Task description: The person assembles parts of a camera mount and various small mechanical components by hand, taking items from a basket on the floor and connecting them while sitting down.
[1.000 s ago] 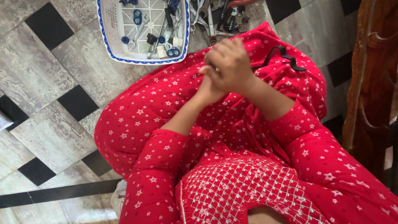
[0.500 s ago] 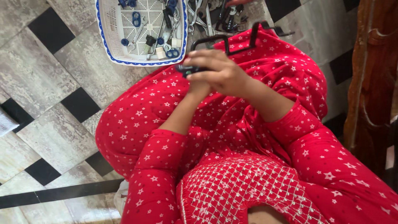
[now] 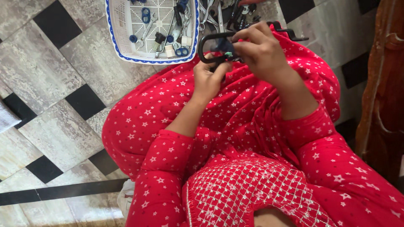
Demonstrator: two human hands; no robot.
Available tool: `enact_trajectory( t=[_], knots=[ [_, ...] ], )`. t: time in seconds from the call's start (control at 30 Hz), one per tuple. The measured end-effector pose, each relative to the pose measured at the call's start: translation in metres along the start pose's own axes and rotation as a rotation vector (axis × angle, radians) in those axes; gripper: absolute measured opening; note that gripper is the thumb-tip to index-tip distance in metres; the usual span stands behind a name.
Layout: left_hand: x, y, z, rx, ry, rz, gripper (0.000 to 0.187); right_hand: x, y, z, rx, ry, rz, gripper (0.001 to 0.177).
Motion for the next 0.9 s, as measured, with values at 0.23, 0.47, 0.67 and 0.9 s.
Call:
enact_trajectory(
  t=[0.23,0.47,0.67,0.9],
  knots=[
    [-0.005,-0.002,0.007,-0.065,0.047,-0.01,0.012,-0.001,-0.006,0.02,-0.091,-0.256,0.107,0.046],
    [-0.004,-0.002,0.007,-0.038,0.042,-0.07,0.008,0.005,0.0,0.002,-0.023,-0.187,0.088,0.037],
    [-0.017,-0.009,0.003,-0.166,0.201,-0.165,0.014,0.006,0.01,-0.039,0.145,-0.125,0.029,0.035],
    [-0.022,-0.012,-0.001,-0.136,0.218,-0.174,0.014,0.005,0.005,-0.028,0.109,-0.098,-0.06,0.058]
  ],
)
Point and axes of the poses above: each hand's wrist, its own y-axis away from the middle knuckle, its own x-axis out of the palm, z = x × y, the point moved 5 cm from there along -y, towards the middle knuckle, and after that the axes turned 8 degrees about y, right-handed, at the moved point
